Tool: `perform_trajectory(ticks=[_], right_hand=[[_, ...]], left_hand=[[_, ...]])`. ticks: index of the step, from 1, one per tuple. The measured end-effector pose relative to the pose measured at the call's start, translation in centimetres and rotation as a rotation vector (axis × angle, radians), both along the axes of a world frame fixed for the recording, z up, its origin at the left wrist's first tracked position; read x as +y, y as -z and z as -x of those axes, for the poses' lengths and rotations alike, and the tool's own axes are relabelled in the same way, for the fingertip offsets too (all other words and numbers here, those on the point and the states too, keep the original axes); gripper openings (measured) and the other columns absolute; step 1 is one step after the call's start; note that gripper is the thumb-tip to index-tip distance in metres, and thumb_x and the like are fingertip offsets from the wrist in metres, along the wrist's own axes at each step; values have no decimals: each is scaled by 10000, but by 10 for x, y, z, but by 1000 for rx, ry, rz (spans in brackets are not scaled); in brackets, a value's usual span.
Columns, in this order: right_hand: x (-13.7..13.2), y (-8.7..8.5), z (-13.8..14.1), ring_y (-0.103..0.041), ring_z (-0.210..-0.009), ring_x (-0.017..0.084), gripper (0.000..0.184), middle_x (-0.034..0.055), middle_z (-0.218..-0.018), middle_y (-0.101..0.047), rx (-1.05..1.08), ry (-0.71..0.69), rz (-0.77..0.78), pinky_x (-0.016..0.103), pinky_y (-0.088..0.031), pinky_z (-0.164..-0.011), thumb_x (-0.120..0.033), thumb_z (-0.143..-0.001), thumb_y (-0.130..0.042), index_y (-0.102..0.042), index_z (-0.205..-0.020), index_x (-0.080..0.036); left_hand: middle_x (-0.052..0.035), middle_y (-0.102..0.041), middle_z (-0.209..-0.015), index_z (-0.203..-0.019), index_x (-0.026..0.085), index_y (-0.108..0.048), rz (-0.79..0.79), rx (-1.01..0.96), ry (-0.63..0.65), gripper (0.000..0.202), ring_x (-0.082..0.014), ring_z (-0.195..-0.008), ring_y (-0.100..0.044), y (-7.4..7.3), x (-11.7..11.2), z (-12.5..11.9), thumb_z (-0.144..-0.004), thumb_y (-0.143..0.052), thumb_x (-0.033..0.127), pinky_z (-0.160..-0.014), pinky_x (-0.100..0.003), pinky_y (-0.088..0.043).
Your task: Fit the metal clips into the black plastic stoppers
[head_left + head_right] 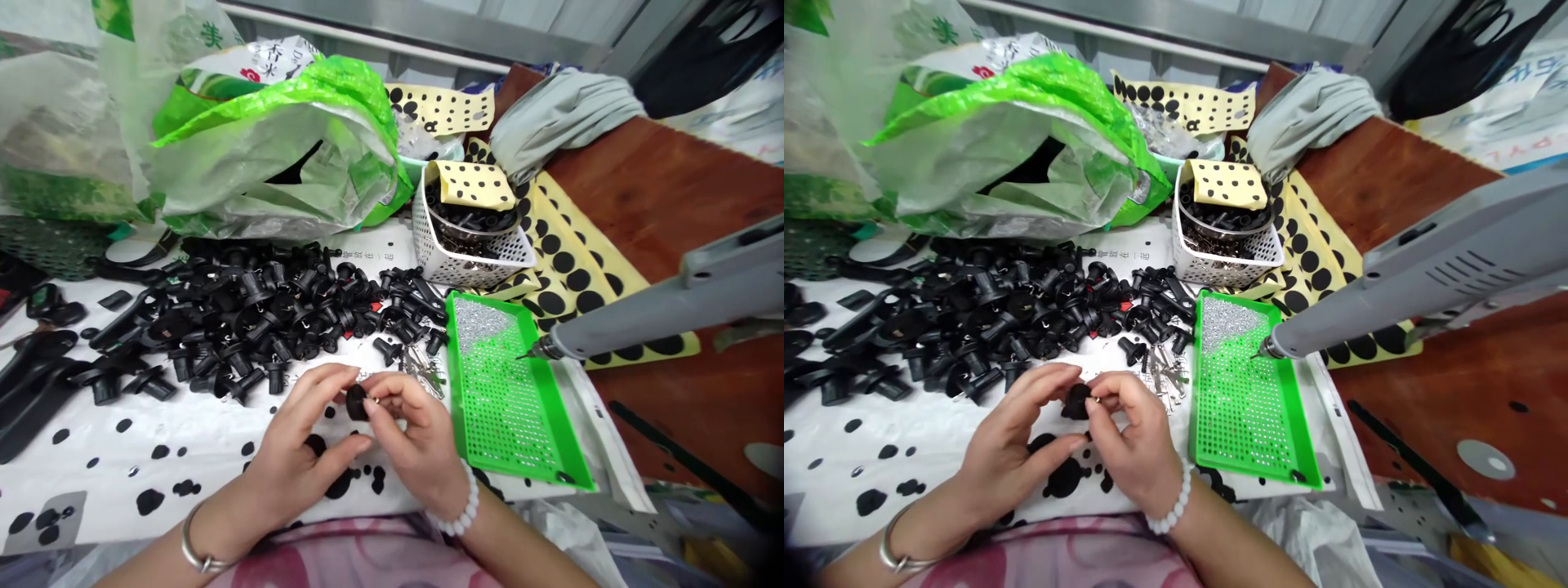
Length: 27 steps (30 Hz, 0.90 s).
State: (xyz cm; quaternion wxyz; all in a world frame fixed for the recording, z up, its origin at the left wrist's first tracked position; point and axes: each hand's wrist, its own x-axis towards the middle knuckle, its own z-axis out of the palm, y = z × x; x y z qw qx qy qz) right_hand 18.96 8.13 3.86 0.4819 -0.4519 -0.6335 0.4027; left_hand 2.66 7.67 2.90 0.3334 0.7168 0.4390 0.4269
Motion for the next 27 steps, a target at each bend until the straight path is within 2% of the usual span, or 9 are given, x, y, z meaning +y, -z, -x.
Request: perform_trajectory(ticks=[2,4,7,9,12,15,18,23,27], right_hand=[[3,-5,-6,-618,-870,167,100,56,-911,-628,-45,-3,-130,304,-520,-745,-119,-828,-510,-545,-876,-199],[5,-9,-11,-618,-900,175,134,66,-925,-641,-131,-53,-266,328,-519,-768,-100,-824,-505,-540,-898,-207],[5,-11,-14,-624,-898,179,150,83,-939,-653,-279,-152,-414,328,-529,-758,-97,-830,-476,-546,-913,-201],[3,-11,-15,-626,-889,182,148,90,-948,-653,-349,-156,-463,323,-534,-747,-106,-835,-471,-558,-917,-194],[-1,-10,-16,-618,-904,187,162,96,-973,-644,-384,-124,-488,329,-537,-763,-109,-837,-495,-572,-954,-191],[-4,-8,-19,-598,-944,190,190,110,-1001,-625,-375,-159,-453,334,-538,-797,-100,-845,-497,-584,-997,-172],[-5,-7,-23,-583,-969,194,207,120,-1021,-612,-361,-192,-422,341,-534,-818,-96,-854,-490,-592,-1025,-152],[-8,-6,-25,-581,-975,200,202,112,-1030,-601,-327,-153,-376,346,-536,-811,-105,-857,-497,-608,-1009,-174],[-9,-7,-23,-596,-876,188,156,118,-1050,-584,-321,-126,-311,361,-534,-787,-121,-849,-523,-624,-958,-169]], left_hand=[[-66,-516,-1213,-1257,313,-472,155,-182,-28,498,-218,-1023,-545,-4,1,2,-791,-637,261,-876,-326,-471],[-76,-609,-1075,-1214,260,-537,388,-326,-16,382,-197,-886,-596,-7,3,3,-843,-562,350,-773,-302,-501],[-66,-671,-773,-1114,174,-633,764,-478,154,398,-167,-662,-607,-10,6,2,-867,-487,450,-628,-278,-503],[-53,-673,-712,-1076,165,-661,892,-595,242,381,-144,-600,-596,-11,6,1,-824,-569,436,-603,-262,-499],[-40,-695,-759,-1054,204,-676,942,-734,270,333,-133,-639,-622,-12,5,1,-754,-686,347,-640,-243,-505],[-39,-707,-818,-1050,219,-681,967,-781,275,312,-125,-665,-637,-12,4,0,-749,-701,295,-670,-234,-509],[-44,-710,-867,-1061,219,-677,981,-800,267,316,-126,-687,-642,-12,4,-1,-751,-701,273,-685,-236,-514],[-40,-710,-879,-1059,216,-673,959,-797,267,317,-122,-712,-634,-7,3,-2,-747,-705,260,-719,-236,-505],[-19,-702,-853,-1083,235,-653,909,-761,276,333,-116,-731,-627,-1,-1,0,-753,-698,230,-740,-233,-491]])
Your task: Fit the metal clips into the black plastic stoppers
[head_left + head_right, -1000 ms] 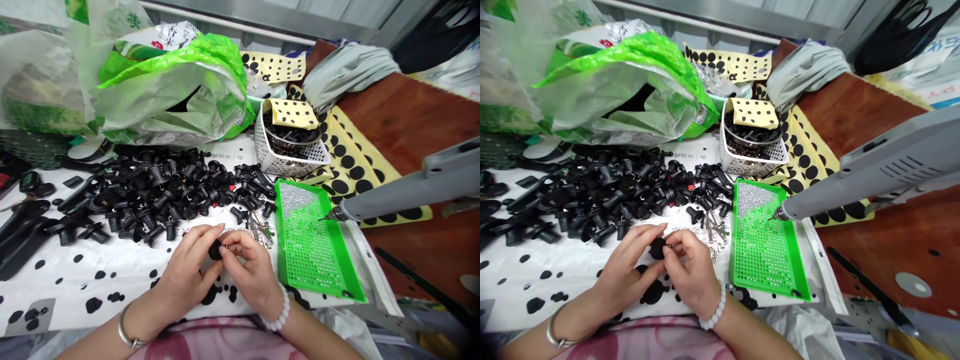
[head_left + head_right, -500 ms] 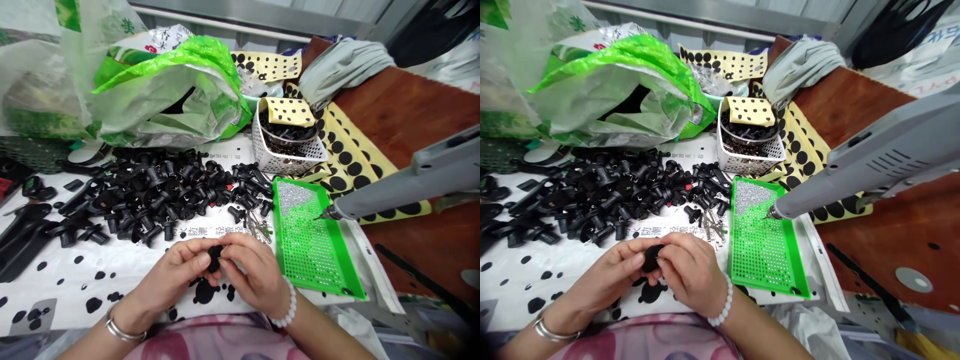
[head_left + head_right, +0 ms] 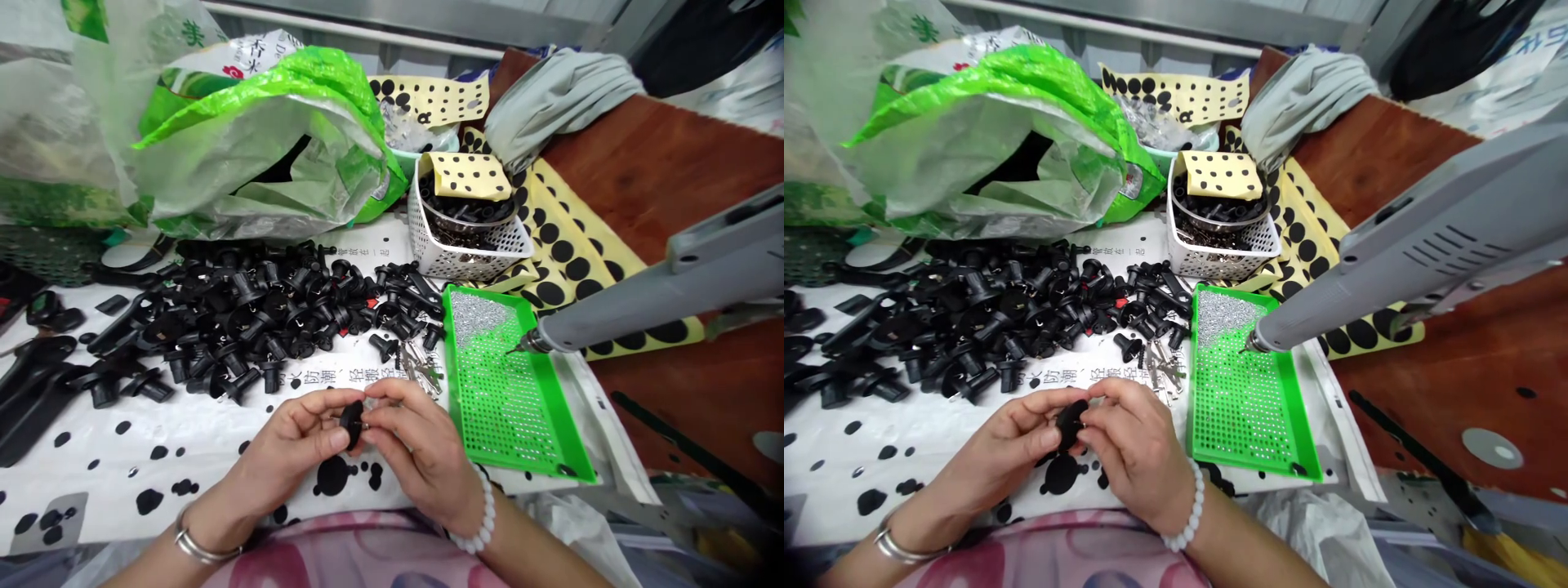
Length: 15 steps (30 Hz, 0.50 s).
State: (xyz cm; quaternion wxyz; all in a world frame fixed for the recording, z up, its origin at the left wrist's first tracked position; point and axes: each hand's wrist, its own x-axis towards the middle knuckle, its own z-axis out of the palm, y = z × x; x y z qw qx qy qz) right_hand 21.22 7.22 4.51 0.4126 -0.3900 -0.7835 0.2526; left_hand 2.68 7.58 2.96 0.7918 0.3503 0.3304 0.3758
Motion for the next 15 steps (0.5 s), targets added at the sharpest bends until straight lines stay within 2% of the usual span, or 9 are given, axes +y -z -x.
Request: perform_trajectory(ticks=[8,15], right_hand=[[-4,4,4,-549,-910,211,121,113,-1000,-574,-8,-2,39,389,-495,-786,-99,-833,-526,-626,-888,-140],[-3,2,4,-546,-931,197,109,98,-975,-556,56,-27,166,360,-474,-818,-98,-840,-523,-623,-836,-140]], left_hand=[[-5,-706,-826,-1058,227,-651,21,27,-1,340,-108,-723,-640,8,-2,1,-726,-722,219,-713,-221,-505],[3,-716,-873,-1060,239,-645,5,0,3,349,-106,-765,-651,9,-3,0,-727,-720,169,-746,-221,-511]])
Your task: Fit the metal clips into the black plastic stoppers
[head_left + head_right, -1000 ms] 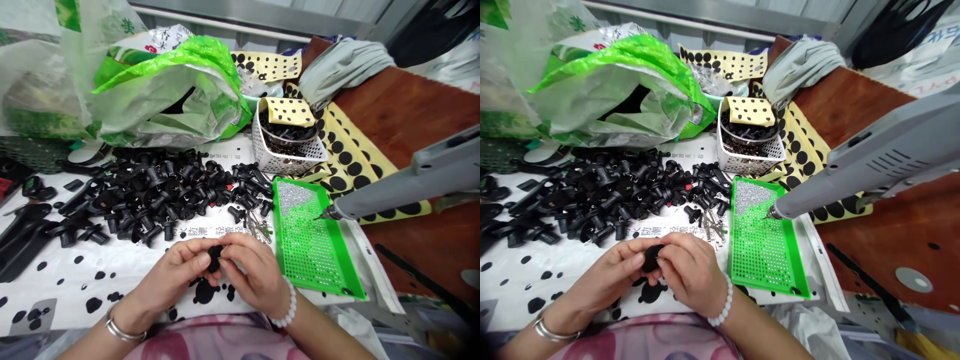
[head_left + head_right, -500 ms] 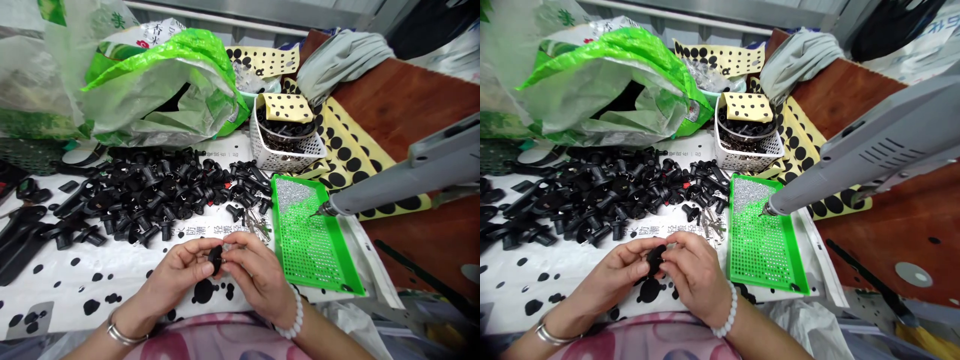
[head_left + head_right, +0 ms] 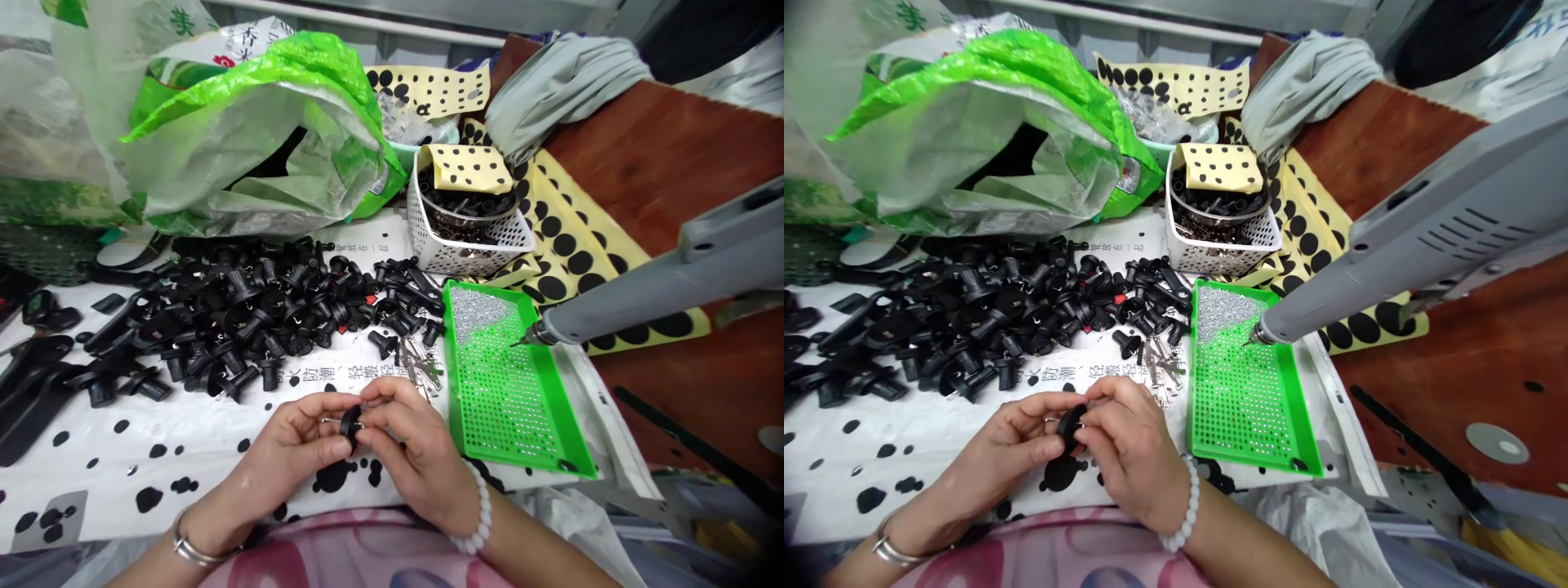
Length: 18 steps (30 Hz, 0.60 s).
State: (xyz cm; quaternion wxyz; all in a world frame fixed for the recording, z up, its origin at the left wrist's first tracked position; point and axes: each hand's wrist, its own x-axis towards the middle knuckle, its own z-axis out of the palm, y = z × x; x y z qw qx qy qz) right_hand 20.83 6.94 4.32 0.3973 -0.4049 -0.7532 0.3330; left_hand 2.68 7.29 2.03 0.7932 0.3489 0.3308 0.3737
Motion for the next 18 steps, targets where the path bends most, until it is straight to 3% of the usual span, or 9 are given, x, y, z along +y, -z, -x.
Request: perform_trajectory(ticks=[7,12,15,18], right_hand=[[1,0,-2,-548,-962,179,77,94,-981,-548,42,-29,65,314,-462,-830,-94,-828,-544,-606,-835,-139],[2,-4,-4,-571,-917,163,73,82,-961,-564,46,-34,55,297,-476,-801,-107,-828,-545,-600,-847,-151],[2,-6,-5,-585,-887,162,70,77,-944,-583,16,-38,31,301,-491,-785,-119,-827,-550,-600,-858,-158],[1,-7,-5,-594,-874,165,77,81,-943,-595,-20,-62,-7,303,-500,-779,-124,-831,-549,-599,-879,-159]], left_hand=[[9,-708,-878,-1073,253,-639,-50,58,5,345,-97,-779,-635,-5,-2,0,-745,-702,165,-723,-186,-499],[0,-692,-976,-1129,302,-597,-163,210,66,345,-133,-859,-635,-8,-5,9,-804,-634,193,-750,-231,-508],[-22,-665,-988,-1143,290,-583,-391,424,68,332,-152,-869,-627,-10,-5,15,-833,-580,174,-730,-242,-505],[-24,-649,-864,-1012,235,-645,-682,630,32,233,-128,-772,-610,-13,-3,15,-848,-522,125,-685,-215,-477]])
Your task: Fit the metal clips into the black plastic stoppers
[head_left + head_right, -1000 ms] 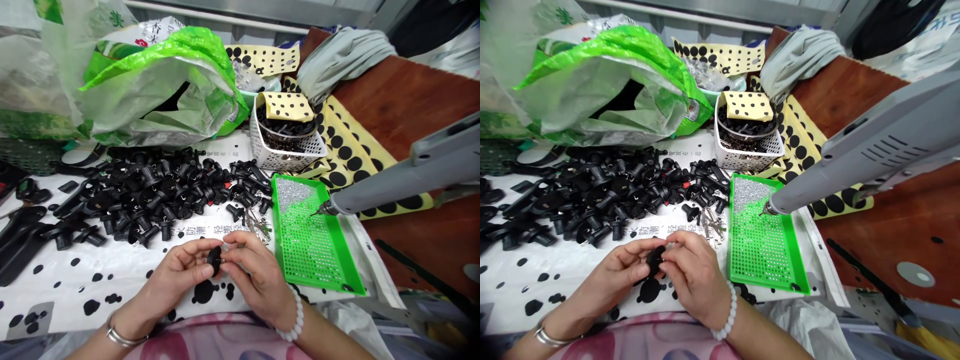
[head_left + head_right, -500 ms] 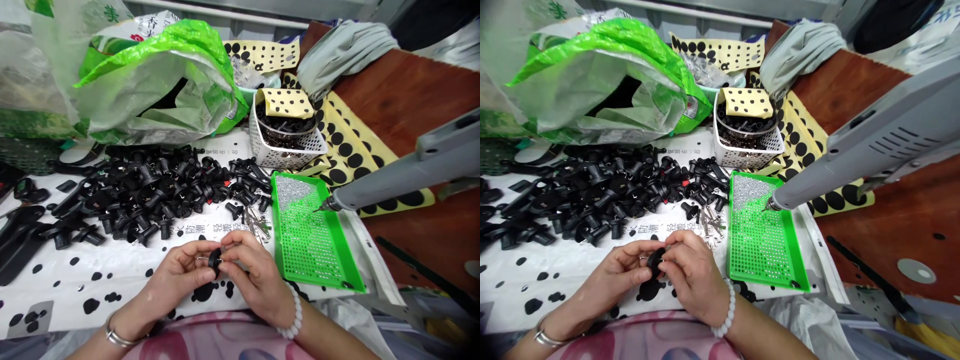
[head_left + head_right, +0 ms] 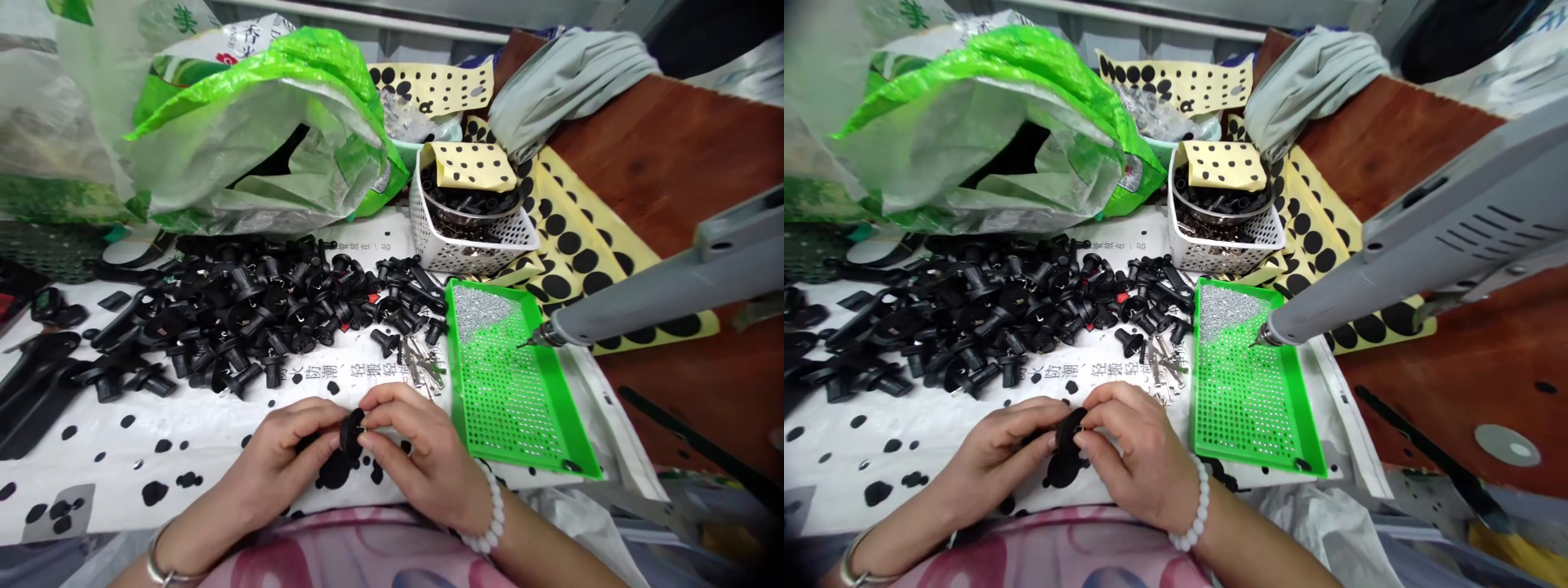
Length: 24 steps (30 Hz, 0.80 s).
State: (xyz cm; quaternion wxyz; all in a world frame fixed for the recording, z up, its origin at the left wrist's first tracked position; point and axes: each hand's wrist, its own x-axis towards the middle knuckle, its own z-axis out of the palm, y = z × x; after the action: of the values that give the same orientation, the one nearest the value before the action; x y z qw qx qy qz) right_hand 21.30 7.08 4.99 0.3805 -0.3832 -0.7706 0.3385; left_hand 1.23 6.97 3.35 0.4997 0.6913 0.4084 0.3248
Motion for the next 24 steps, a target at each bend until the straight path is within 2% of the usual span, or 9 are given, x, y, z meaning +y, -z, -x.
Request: perform_trajectory(ticks=[4,10,15,19,21,24], right_hand=[[-3,2,2,-584,-937,186,174,97,-1002,-589,-16,-35,-54,300,-509,-797,-162,-828,-589,-568,-1001,-162],[-5,10,6,-603,-910,157,130,69,-962,-590,-7,1,-99,224,-523,-776,-129,-841,-563,-576,-959,-182],[-6,17,4,-598,-982,167,197,87,-1047,-583,-43,2,-150,222,-514,-836,-122,-845,-549,-582,-1030,-183],[-5,24,6,-599,-992,175,185,86,-1067,-579,-15,19,-93,230,-524,-821,-129,-844,-550,-585,-1012,-199],[-4,28,8,-604,-987,180,156,80,-1055,-591,11,36,-35,241,-528,-819,-145,-843,-556,-588,-982,-209],[-3,33,8,-606,-986,198,120,84,-1043,-607,46,83,29,278,-530,-829,-173,-839,-568,-592,-950,-212]], left_hand=[[-29,-616,-722,-847,163,-656,-136,96,-33,205,-112,-660,-574,0,1,-6,-863,-461,103,-610,-198,-440],[-53,-607,-700,-892,125,-667,-188,84,-43,217,-122,-633,-547,4,-3,-7,-871,-451,129,-599,-219,-422],[-55,-598,-674,-849,117,-677,-191,59,-63,244,-121,-609,-546,2,0,-7,-885,-440,161,-577,-214,-423],[-58,-613,-675,-850,123,-678,-216,118,-47,255,-127,-609,-552,-5,1,-6,-887,-429,163,-582,-223,-445],[-76,-646,-743,-922,125,-668,-248,158,-53,228,-142,-667,-581,-9,-1,0,-881,-448,168,-632,-242,-476],[-92,-677,-877,-1028,146,-628,-355,180,-184,217,-164,-802,-617,-12,-5,21,-864,-486,151,-726,-272,-505]])
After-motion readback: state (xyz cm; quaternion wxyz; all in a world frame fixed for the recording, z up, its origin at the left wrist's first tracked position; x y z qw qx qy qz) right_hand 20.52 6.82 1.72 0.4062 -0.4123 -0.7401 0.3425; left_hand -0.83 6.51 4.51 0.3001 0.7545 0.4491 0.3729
